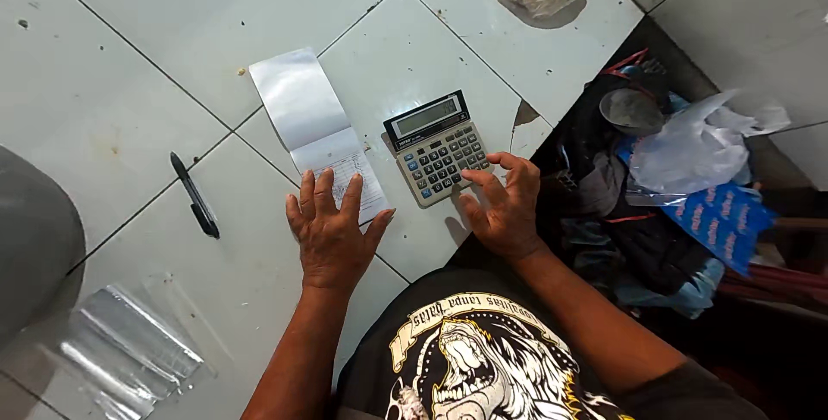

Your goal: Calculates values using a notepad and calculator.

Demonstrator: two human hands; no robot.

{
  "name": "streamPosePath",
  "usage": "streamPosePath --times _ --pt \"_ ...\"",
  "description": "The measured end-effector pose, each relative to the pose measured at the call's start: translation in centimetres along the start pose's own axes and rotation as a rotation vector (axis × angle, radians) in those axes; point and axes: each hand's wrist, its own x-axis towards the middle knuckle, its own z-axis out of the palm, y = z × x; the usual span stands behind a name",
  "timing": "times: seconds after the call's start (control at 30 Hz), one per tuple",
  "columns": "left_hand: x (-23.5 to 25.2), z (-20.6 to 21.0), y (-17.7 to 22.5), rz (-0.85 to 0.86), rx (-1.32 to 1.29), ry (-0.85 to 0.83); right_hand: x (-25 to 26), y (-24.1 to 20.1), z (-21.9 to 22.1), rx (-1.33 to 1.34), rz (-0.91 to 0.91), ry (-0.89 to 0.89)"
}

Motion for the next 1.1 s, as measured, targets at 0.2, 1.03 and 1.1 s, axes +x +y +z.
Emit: streamPosePath --times 0.2,1.03,1.1 --pt "0.0 0.1 -0.2 -0.006 0.007 0.003 0.7 -1.2 0.7 -0.058 -0.003 -0.043" --pt "-0.1 0.0 -0.2 -0.028 0.021 0.006 1.2 0.5 -0.7 -0.108 0.045 -0.147" --pt "-0.1 0.0 -0.2 -0.034 0.029 0.004 0.5 1.7 -0.3 -0.071 0.081 -0.056"
